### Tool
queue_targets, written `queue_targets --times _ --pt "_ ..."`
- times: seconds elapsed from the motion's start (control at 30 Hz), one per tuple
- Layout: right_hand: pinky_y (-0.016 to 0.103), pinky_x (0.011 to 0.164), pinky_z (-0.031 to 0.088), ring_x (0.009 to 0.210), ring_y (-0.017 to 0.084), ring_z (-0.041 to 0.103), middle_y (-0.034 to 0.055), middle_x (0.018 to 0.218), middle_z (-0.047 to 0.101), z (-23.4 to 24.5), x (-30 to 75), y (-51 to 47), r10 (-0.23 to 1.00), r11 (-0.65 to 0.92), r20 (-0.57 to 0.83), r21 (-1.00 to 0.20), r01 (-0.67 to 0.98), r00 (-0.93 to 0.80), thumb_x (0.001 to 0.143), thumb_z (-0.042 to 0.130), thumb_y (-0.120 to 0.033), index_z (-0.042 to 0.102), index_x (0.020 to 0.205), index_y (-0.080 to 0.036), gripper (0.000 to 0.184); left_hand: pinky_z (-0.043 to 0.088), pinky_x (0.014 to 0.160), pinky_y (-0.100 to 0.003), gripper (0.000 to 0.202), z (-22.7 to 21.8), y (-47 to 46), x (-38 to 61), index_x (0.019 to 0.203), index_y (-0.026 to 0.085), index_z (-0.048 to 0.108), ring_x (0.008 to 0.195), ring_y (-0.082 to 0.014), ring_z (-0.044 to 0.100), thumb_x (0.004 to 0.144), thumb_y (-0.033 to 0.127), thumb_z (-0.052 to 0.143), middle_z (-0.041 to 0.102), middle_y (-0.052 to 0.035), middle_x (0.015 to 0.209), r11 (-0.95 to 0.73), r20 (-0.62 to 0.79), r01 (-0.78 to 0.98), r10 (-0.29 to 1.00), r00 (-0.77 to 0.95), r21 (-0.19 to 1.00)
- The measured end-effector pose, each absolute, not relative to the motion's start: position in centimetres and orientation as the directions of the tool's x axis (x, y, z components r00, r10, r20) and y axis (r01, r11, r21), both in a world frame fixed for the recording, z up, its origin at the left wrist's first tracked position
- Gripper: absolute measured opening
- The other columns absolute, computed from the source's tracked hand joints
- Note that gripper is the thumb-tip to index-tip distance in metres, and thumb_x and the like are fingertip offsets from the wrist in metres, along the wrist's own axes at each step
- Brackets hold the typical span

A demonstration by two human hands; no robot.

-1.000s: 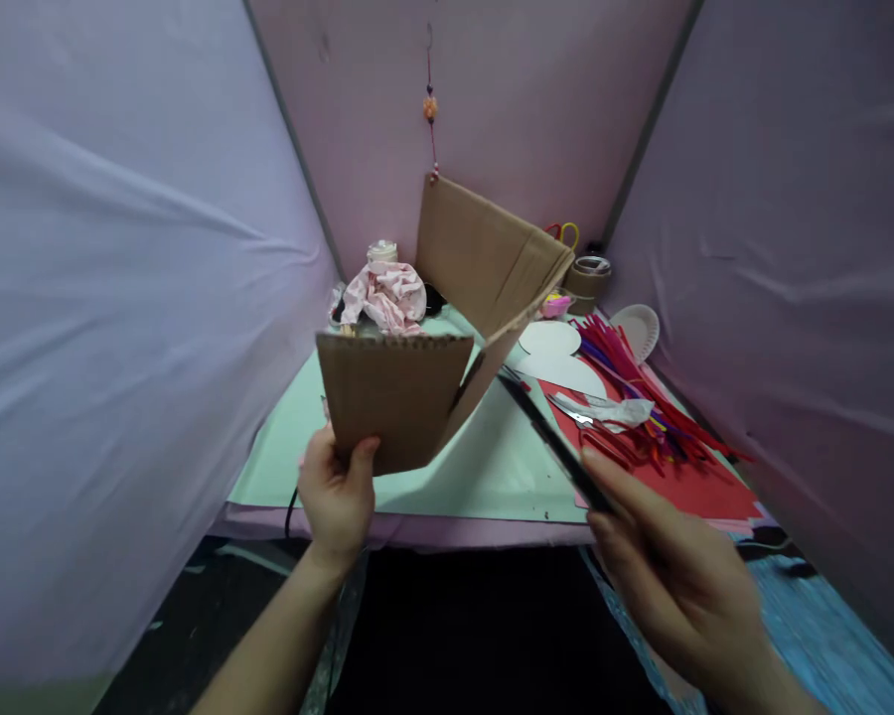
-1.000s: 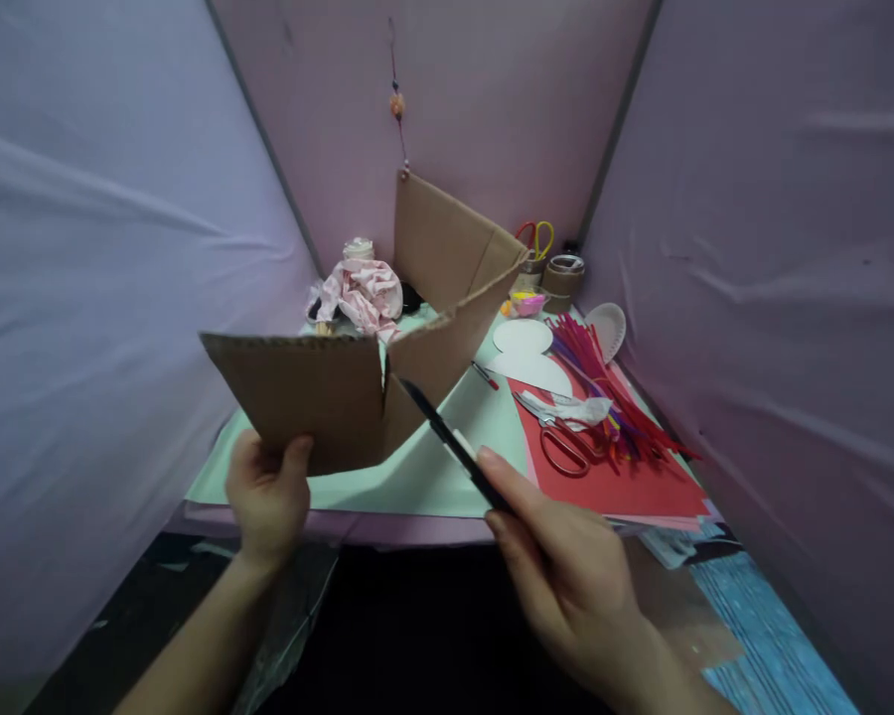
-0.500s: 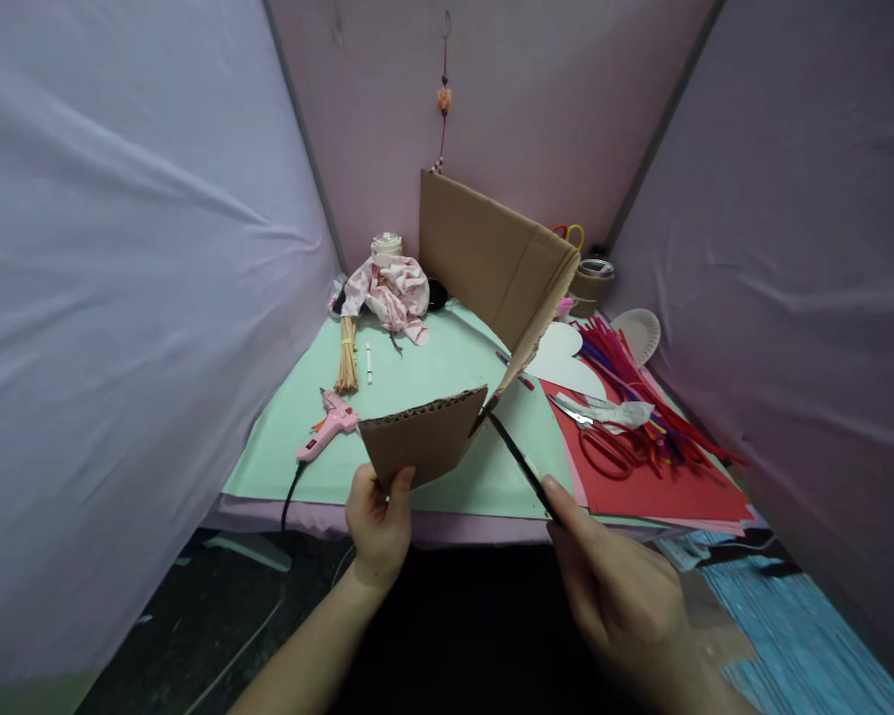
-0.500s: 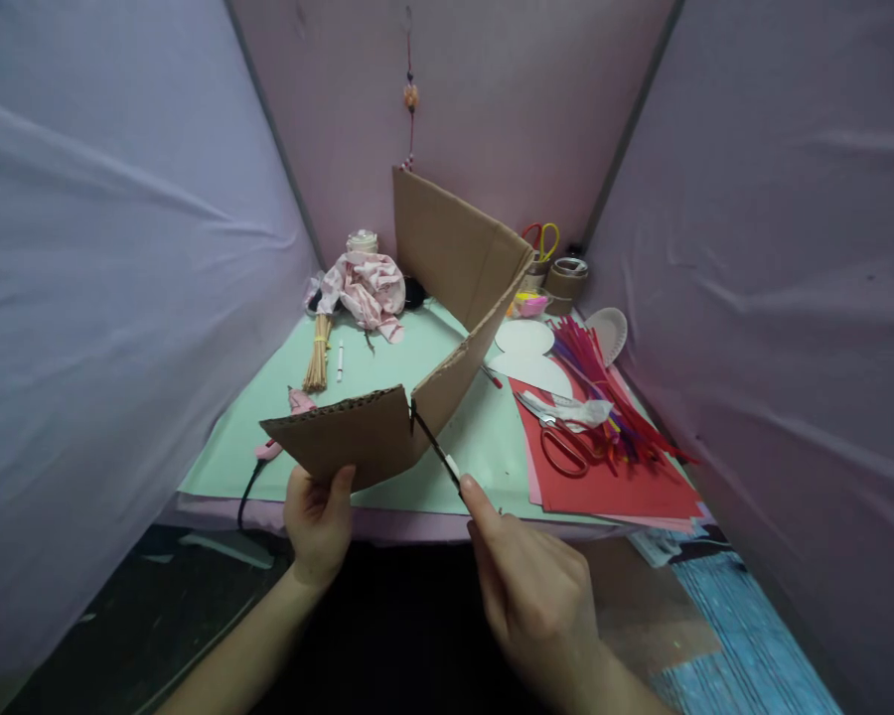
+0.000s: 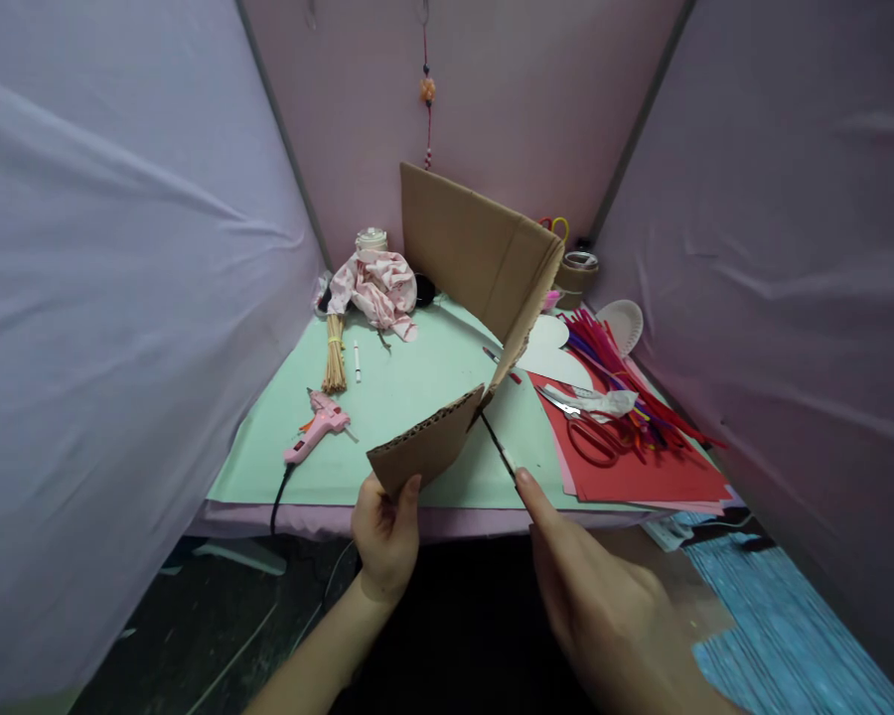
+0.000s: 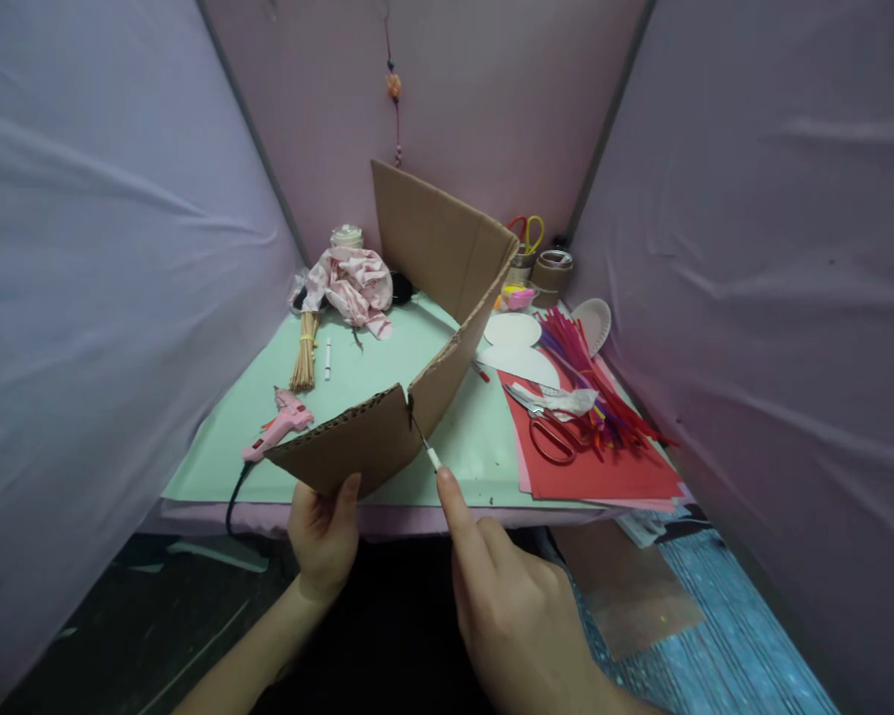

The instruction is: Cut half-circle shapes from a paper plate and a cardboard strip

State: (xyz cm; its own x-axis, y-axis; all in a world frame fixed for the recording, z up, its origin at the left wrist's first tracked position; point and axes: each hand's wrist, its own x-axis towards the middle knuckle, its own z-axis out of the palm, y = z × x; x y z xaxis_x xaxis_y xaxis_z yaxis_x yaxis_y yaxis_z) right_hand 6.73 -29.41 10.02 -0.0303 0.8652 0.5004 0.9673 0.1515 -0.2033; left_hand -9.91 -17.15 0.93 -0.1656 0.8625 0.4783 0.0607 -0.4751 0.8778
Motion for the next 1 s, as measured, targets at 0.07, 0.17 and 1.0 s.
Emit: queue_targets --times 0.07,0.17,1.0 --pt "0.022 0.04 0.048 0.047 0.014 0.061 0.0046 0.074 0.069 10.7 6.6 -29.2 0.871 0.147 0.49 -0.178 0.973 -0.042 0.09 0.037 -0.008 0.011 0.154 -0.018 0.07 0.05 0.068 -0.027 0.012 0.8 -17.2 -9.9 0.078 0.02 0.057 0.069 -0.0138 0.058 0.08 0.026 0.067 0.061 0.0016 0.072 -0.466 0.469 0.062 0.867 -0.169 0.883" --pt "0.023 0.037 0.045 0.043 0.015 0.059 0.0033 0.068 0.067 11.6 6.4 -29.0 0.877 0.133 0.478 -0.129 0.983 -0.056 0.086 0.038 -0.007 0.011 0.153 -0.016 0.073 0.052 0.069 -0.029 0.013 0.8 -17.3 -9.8 0.079 0.02 0.058 0.071 -0.0155 0.06 0.08 0.029 0.067 0.062 0.0 0.074 -0.446 0.449 0.055 0.879 -0.159 0.893" --pt "0.025 0.039 0.025 0.054 0.02 0.067 0.0037 0.076 0.07 14.4 6.2 -24.7 0.996 0.038 -0.083 0.122 0.992 -0.028 0.078 0.05 -0.003 0.028 0.147 -0.025 0.076 0.053 0.091 -0.039 0.024 2.4 -15.1 -10.9 0.104 0.022 0.071 0.101 -0.0252 0.067 0.083 0.03 0.061 0.073 -0.0048 0.107 -0.445 0.384 0.23 0.884 0.265 0.865"
